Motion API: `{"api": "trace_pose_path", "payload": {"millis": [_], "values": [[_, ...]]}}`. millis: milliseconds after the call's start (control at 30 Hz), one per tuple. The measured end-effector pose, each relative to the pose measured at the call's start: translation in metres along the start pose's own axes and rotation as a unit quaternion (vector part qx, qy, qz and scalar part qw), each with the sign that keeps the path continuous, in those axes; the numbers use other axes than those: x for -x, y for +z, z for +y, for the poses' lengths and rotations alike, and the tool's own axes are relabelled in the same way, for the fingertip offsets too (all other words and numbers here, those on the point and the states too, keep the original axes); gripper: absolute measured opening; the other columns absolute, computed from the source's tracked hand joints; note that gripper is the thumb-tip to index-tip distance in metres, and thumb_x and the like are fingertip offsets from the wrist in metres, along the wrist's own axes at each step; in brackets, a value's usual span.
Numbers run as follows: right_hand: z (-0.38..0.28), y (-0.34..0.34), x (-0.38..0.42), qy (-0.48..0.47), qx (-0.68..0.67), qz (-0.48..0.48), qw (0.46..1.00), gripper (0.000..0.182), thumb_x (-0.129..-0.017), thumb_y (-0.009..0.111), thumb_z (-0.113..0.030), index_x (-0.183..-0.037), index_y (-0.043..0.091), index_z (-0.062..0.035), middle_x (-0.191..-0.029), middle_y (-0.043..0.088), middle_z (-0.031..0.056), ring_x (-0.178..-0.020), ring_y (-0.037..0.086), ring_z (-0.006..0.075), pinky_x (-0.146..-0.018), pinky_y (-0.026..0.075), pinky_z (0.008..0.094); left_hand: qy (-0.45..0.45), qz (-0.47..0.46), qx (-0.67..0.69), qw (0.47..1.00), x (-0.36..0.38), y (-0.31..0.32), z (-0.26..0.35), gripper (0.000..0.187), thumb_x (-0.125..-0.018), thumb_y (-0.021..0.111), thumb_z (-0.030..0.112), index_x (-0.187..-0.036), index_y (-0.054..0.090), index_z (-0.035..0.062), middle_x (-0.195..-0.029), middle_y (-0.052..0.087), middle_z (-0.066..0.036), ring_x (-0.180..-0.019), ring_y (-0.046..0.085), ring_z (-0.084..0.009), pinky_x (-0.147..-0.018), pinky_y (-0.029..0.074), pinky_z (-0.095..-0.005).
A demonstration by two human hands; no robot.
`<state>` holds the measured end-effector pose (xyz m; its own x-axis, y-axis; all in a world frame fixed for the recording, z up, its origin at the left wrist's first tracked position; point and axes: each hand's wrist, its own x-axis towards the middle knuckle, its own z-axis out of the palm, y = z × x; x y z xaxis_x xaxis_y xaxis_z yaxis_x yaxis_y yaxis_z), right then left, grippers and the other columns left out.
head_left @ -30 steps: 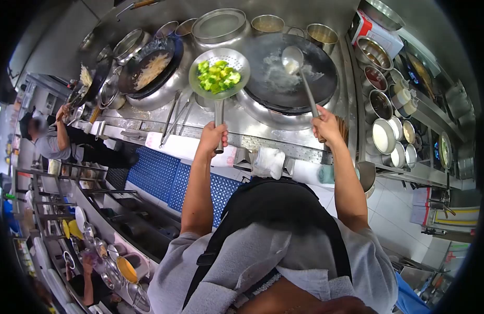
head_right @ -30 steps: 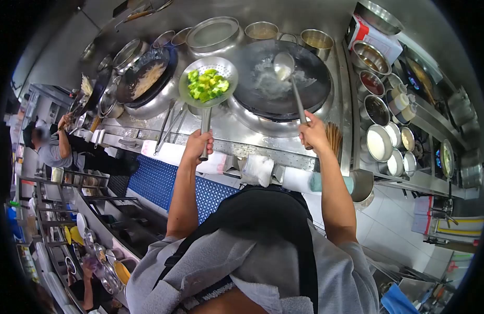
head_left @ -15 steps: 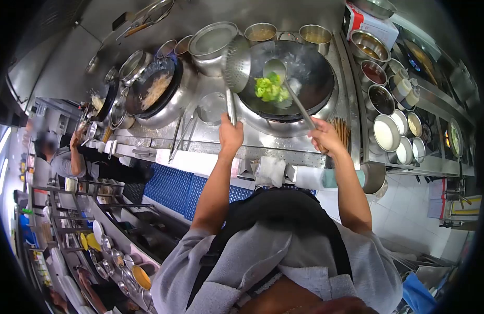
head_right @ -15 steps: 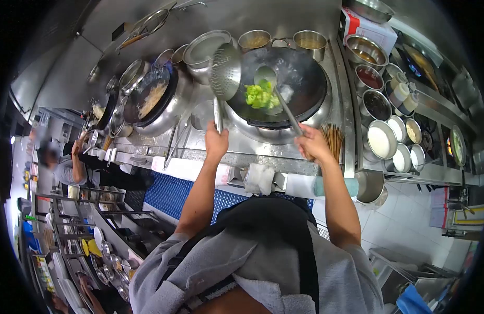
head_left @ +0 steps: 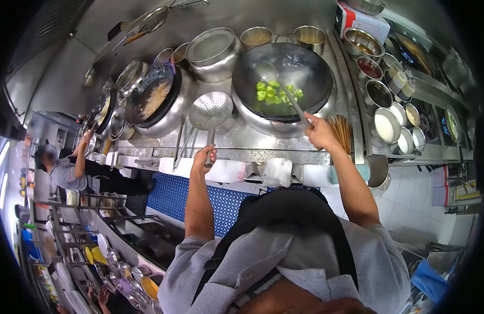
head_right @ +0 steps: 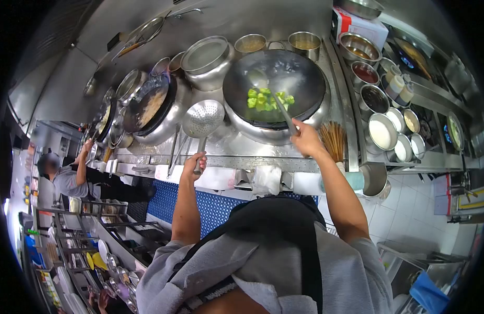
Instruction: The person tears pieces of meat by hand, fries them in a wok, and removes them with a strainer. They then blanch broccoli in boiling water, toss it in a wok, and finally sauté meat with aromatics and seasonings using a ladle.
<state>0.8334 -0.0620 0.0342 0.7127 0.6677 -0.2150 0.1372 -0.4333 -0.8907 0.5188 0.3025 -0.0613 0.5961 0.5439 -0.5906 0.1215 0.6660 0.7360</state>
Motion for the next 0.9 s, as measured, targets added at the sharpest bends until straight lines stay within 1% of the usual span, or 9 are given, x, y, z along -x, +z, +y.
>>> {"api": "trace_pose_path", "payload": {"millis": [67, 100, 167, 267, 367, 467, 633, 767, 900], "values": [[0.008, -0.011, 0.023, -0.046, 0.083, -0.004, 0.995, 0.064, -0.079, 0.061, -0.001, -0.142, 0.051, -0.0076, -0.074, 0.061, 0.012, -0.061, 0.06, 0.0185, -0.061, 0.051, 0.0357, -0.005, 0.024, -0.064, 0.998, -0.013, -0.015, -0.003, 0.018, -0.097, 0.057, 0.017, -0.103, 0.056, 0.0008, -0.079, 0.061, -0.008, -0.058, 0.053, -0.0099, -0.047, 0.047, -0.0226], [-0.001, -0.027, 0.043, -0.042, 0.111, -0.007, 0.993, 0.065, -0.078, 0.061, 0.0, -0.142, 0.051, -0.0074, -0.074, 0.061, 0.0122, -0.062, 0.061, 0.0191, -0.064, 0.051, 0.0355, 0.005, 0.059, -0.194, 0.979, -0.026, -0.024, -0.003, 0.029, -0.092, 0.063, 0.023, -0.106, 0.061, -0.0029, -0.092, 0.069, -0.018, -0.072, 0.066, -0.0236, -0.059, 0.056, -0.0346], [0.003, -0.044, 0.063, -0.132, 0.186, 0.044, 0.973, 0.065, -0.078, 0.061, 0.002, -0.142, 0.052, -0.008, -0.071, 0.06, 0.0108, -0.062, 0.059, 0.0185, -0.066, 0.05, 0.0343, 0.221, 0.203, -0.691, 0.658, -0.027, -0.004, 0.0, 0.045, -0.086, 0.069, 0.03, -0.109, 0.064, -0.0083, -0.103, 0.069, -0.028, -0.093, 0.069, -0.0383, -0.078, 0.056, -0.0445], [0.009, -0.058, 0.099, -0.201, 0.201, 0.073, 0.956, 0.065, -0.08, 0.061, 0.003, -0.142, 0.052, -0.0095, -0.067, 0.054, 0.0057, -0.059, 0.05, 0.0139, -0.06, 0.044, 0.0303, 0.476, 0.18, -0.553, 0.66, -0.021, 0.097, 0.009, 0.038, -0.085, 0.069, 0.024, -0.113, 0.068, -0.0011, -0.117, 0.065, -0.026, -0.112, 0.06, -0.041, -0.098, 0.046, -0.0445], [-0.035, -0.099, 0.143, -0.029, 0.064, -0.049, 0.996, 0.063, -0.081, 0.064, 0.003, -0.142, 0.052, -0.0089, -0.074, 0.052, 0.0009, -0.064, 0.044, 0.0058, -0.059, 0.04, 0.0251, 0.572, 0.039, -0.499, 0.65, 0.019, 0.228, 0.0, 0.022, -0.089, 0.066, 0.02, -0.106, 0.072, 0.007, -0.11, 0.068, -0.018, -0.109, 0.06, -0.0357, -0.097, 0.046, -0.043], [-0.058, -0.113, 0.16, -0.047, 0.111, -0.087, 0.989, 0.062, -0.08, 0.064, 0.002, -0.141, 0.053, -0.0071, -0.078, 0.06, 0.0109, -0.066, 0.056, 0.0177, -0.066, 0.046, 0.0312, 0.357, -0.031, -0.669, 0.651, 0.013, 0.283, -0.031, 0.028, -0.097, 0.053, 0.029, -0.097, 0.071, 0.0082, -0.102, 0.07, -0.013, -0.1, 0.062, -0.0379, -0.089, 0.048, -0.0501], [-0.054, -0.083, 0.141, -0.106, 0.264, -0.025, 0.958, 0.06, -0.079, 0.063, 0.001, -0.138, 0.053, -0.0038, -0.084, 0.062, 0.0251, -0.071, 0.06, 0.037, -0.074, 0.049, 0.0411, 0.491, -0.008, -0.609, 0.623, 0.047, 0.28, -0.053, 0.026, -0.095, 0.056, 0.026, -0.088, 0.068, 0.0043, -0.092, 0.068, -0.016, -0.092, 0.06, -0.04, -0.082, 0.047, -0.0535], [-0.035, -0.083, 0.12, -0.116, 0.195, 0.028, 0.973, 0.058, -0.08, 0.062, 0.001, -0.137, 0.053, -0.0015, -0.079, 0.059, 0.0244, -0.066, 0.057, 0.032, -0.07, 0.047, 0.0385, 0.524, -0.032, -0.561, 0.64, 0.146, 0.26, -0.078, 0.013, -0.088, 0.065, 0.015, -0.086, 0.067, 0.0028, -0.086, 0.065, -0.016, -0.084, 0.058, -0.0377, -0.073, 0.046, -0.0481], [-0.061, -0.145, 0.143, -0.075, 0.14, -0.062, 0.985, 0.061, -0.081, 0.06, 0.004, -0.14, 0.051, -0.0026, -0.072, 0.057, 0.0056, -0.06, 0.051, 0.0184, -0.064, 0.045, 0.0327, 0.571, -0.039, -0.524, 0.632, 0.155, 0.261, -0.049, 0.009, -0.083, 0.071, 0.01, -0.086, 0.067, 0.0022, -0.084, 0.063, -0.014, -0.079, 0.055, -0.0354, -0.07, 0.046, -0.0438]]}}
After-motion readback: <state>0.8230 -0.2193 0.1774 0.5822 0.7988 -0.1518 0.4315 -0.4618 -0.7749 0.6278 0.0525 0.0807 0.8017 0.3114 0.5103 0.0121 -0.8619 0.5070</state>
